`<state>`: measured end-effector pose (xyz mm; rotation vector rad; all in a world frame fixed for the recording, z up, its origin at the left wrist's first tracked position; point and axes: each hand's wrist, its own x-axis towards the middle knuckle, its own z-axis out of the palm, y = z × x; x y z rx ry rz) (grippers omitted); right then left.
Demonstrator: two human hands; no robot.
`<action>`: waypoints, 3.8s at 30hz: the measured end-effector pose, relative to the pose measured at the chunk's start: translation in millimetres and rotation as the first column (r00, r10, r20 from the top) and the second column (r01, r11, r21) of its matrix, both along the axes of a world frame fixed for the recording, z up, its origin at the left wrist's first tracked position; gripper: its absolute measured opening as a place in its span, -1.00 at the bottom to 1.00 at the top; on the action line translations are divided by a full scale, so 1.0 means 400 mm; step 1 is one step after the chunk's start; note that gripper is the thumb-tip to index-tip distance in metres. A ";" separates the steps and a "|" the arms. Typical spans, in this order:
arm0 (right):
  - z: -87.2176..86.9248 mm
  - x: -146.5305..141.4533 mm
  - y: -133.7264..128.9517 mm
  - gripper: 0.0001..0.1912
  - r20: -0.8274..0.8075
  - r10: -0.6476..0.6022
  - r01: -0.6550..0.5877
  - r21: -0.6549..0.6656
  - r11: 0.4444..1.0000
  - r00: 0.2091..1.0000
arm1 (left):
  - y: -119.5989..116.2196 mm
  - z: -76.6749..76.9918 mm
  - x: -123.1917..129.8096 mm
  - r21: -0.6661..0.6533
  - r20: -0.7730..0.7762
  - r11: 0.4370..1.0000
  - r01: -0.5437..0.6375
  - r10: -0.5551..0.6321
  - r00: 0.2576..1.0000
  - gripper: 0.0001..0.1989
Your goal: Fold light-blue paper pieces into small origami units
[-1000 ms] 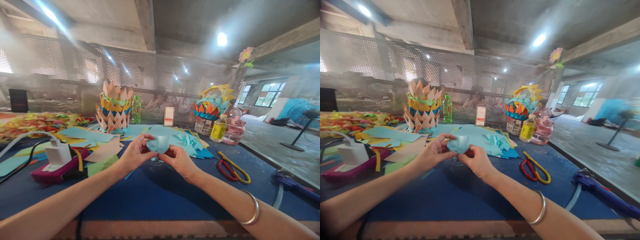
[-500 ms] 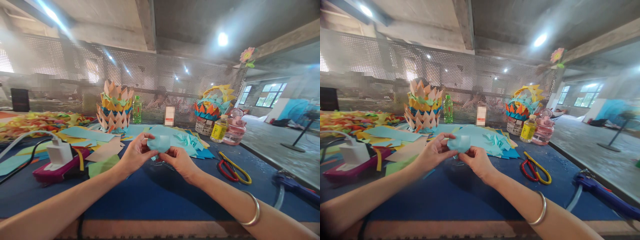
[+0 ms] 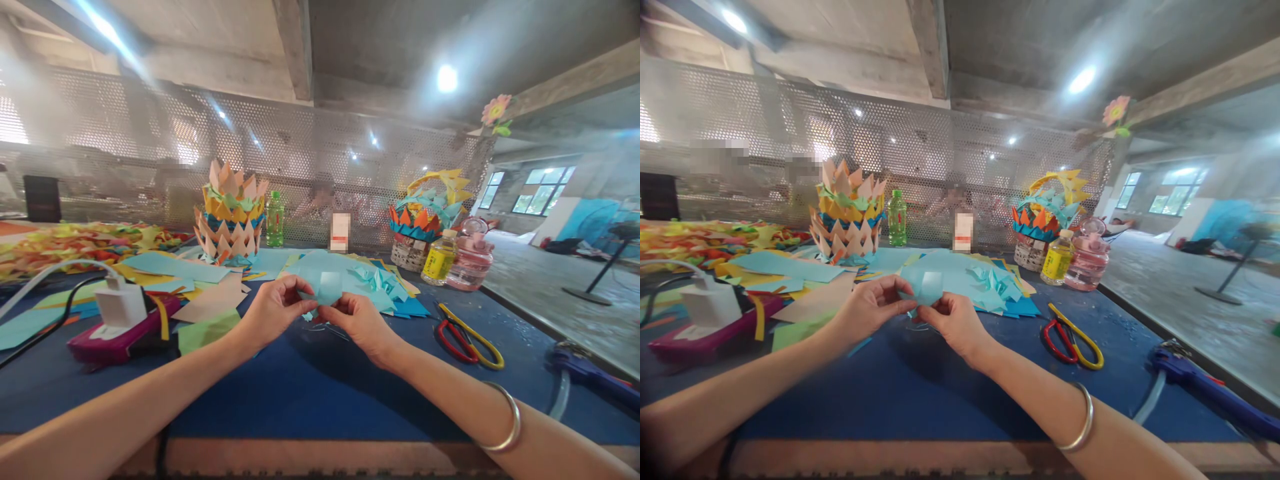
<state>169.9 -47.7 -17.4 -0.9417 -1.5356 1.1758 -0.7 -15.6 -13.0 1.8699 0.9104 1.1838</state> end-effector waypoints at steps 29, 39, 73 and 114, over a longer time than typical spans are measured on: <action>-0.002 -0.005 -0.002 -0.66 0.064 0.005 -0.009 0.068 0.998 0.998 | -0.025 0.022 0.008 -0.058 0.037 0.998 -0.037 0.039 0.999 -0.84; -0.007 -0.004 -0.006 -0.62 0.129 -0.028 0.026 0.011 1.000 0.991 | -0.026 0.019 0.008 -0.018 0.054 0.999 -0.051 0.052 0.997 -0.84; -0.010 -0.009 -0.005 -0.74 0.276 -0.015 -0.029 0.153 0.988 0.961 | -0.030 0.051 0.002 -0.239 0.116 0.971 -0.001 0.030 0.993 -0.36; -0.008 0.003 -0.006 -0.81 0.303 -0.271 0.088 0.504 0.859 0.914 | -0.006 0.026 -0.005 -0.367 0.261 0.917 0.156 -0.059 0.963 -0.77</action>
